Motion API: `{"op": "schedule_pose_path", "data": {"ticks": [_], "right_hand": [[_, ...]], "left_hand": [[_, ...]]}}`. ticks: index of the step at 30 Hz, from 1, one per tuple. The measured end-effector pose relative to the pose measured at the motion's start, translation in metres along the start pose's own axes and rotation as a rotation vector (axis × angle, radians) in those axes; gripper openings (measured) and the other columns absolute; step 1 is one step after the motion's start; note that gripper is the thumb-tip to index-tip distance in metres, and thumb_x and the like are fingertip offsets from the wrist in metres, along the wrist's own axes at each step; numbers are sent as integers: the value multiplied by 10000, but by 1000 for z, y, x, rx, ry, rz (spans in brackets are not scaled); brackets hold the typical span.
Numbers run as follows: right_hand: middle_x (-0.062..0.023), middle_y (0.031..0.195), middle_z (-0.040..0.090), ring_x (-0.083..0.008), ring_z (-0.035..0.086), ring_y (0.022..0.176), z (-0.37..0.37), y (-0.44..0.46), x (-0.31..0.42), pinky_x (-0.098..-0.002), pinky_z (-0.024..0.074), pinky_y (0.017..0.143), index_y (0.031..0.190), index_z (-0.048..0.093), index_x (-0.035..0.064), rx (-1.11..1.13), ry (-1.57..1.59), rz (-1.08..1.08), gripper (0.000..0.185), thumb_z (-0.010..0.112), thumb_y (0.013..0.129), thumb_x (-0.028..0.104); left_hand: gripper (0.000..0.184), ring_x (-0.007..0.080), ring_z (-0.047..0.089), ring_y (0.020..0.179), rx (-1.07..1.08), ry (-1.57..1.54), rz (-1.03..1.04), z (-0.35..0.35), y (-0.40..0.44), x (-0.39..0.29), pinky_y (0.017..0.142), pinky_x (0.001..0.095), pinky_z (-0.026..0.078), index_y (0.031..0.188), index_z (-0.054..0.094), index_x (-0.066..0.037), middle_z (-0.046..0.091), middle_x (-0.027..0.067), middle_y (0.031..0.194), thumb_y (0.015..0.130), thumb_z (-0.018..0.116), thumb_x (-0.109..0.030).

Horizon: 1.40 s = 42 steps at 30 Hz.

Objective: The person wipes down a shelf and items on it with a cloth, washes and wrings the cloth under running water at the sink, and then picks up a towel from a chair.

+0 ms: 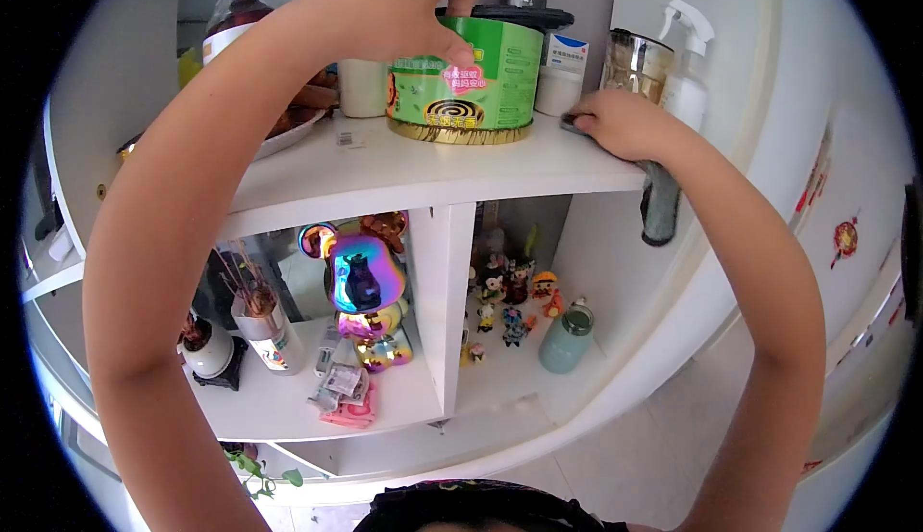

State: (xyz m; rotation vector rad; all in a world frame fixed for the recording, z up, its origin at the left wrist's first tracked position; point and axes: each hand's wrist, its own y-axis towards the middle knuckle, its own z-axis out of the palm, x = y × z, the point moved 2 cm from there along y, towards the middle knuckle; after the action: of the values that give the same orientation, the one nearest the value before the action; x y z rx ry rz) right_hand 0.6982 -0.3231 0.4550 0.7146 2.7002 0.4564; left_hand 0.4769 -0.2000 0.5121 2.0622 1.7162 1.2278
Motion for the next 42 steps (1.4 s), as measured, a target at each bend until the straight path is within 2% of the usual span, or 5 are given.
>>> {"op": "schedule_pose_path", "data": {"ticks": [19, 25, 31, 34, 42], "right_hand": [[-229, 1063, 577, -347, 573, 959, 6, 36, 25, -406, 451, 832, 979, 619, -30, 224, -276, 119, 313, 454, 791, 159], [-151, 1013, 611, -284, 580, 930, 3, -2, 27, -365, 445, 811, 1054, 572, 27, -80, 197, -66, 345, 484, 878, 310], [-60, 899, 618, -140, 562, 840, 0, -65, 29, -268, 440, 753, 851, 630, 43, -297, 785, -253, 136, 684, 755, 123], [-38, 843, 637, -193, 587, 786, 1, -84, 40, -295, 459, 697, 825, 655, 94, -655, 663, -573, 161, 705, 701, 184], [-80, 893, 624, -172, 589, 816, 22, -124, 15, -286, 469, 708, 785, 659, 59, -813, 570, -583, 183, 729, 632, -14]], "left_hand": [[289, 308, 537, 962, -77, 28, -62, 7, -21, -4, 995, 471, 282, 923, 590, -51, 573, 131, 938, 758, 619, -285], [283, 318, 548, 932, -124, 58, -45, 20, -12, 9, 964, 467, 318, 891, 588, -44, 575, 137, 910, 754, 620, -290], [388, 286, 526, 994, -203, 6, -37, 35, 2, 13, 1042, 469, 247, 989, 494, -67, 552, 101, 995, 687, 702, -194], [302, 261, 544, 973, -241, 28, -7, 26, -7, 4, 1049, 460, 242, 941, 509, -62, 573, 76, 973, 711, 680, -155], [183, 119, 589, 874, -609, -240, 133, 6, 27, -26, 772, 262, 452, 814, 610, -25, 623, 91, 964, 857, 579, -200]]}}
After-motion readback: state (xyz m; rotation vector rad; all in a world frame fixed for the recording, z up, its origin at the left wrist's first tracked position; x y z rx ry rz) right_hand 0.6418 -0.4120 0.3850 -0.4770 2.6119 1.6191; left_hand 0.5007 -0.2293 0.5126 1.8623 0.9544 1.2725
